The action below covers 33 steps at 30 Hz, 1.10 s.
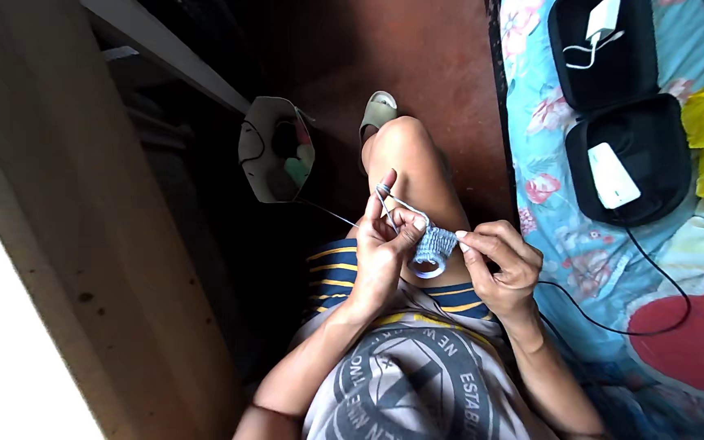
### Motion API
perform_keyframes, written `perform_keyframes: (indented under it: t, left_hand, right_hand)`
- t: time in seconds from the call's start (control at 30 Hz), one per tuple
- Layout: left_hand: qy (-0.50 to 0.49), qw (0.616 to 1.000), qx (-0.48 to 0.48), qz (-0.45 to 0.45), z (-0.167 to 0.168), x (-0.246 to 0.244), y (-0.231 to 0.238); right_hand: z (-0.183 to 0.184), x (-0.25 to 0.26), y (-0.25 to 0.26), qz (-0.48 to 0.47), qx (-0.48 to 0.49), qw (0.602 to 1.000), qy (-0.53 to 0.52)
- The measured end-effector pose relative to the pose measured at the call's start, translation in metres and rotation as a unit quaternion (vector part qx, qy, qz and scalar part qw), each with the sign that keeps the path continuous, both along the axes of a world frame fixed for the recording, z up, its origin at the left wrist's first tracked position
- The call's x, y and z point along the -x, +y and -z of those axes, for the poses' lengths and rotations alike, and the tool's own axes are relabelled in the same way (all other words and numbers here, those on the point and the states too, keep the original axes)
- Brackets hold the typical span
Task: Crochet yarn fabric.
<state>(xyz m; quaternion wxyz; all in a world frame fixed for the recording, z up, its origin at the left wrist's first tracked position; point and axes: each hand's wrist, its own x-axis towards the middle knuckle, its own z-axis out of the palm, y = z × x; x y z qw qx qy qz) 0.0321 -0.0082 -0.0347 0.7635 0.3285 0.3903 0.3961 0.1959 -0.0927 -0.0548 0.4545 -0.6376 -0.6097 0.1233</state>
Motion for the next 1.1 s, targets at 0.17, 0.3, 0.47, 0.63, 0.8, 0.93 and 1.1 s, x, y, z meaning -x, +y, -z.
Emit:
perform_keyframes:
  t: [0.17,0.3,0.47,0.63,0.8,0.93,1.1]
  left_hand:
    - [0.005,1.0,-0.018,0.0,0.001,0.0,0.0]
    - [0.005,1.0,-0.013,-0.001,0.001,-0.001,0.0]
    - [0.015,1.0,-0.022,0.004,0.002,-0.002,0.001]
    - [0.022,0.999,-0.037,-0.004,0.003,-0.003,-0.001]
    - [0.003,1.0,-0.009,0.007,0.001,-0.002,0.001]
    - [-0.014,0.999,0.043,0.01,0.001,-0.002,0.001]
    - [-0.013,0.999,0.05,0.011,0.0,-0.001,0.001]
  right_hand:
    - [-0.003,0.001,0.0,0.008,0.003,1.0,-0.024]
    - [-0.004,0.001,0.001,0.016,0.005,0.999,-0.031]
    - [-0.005,0.001,0.001,0.021,0.007,0.998,-0.055]
    - [-0.009,0.002,0.002,0.025,0.011,0.995,-0.096]
    - [0.0,-0.006,0.004,-0.017,0.013,0.999,0.03]
    - [0.008,-0.007,0.004,-0.04,0.005,0.995,0.09]
    - [0.009,-0.006,0.004,-0.054,0.006,0.992,0.113]
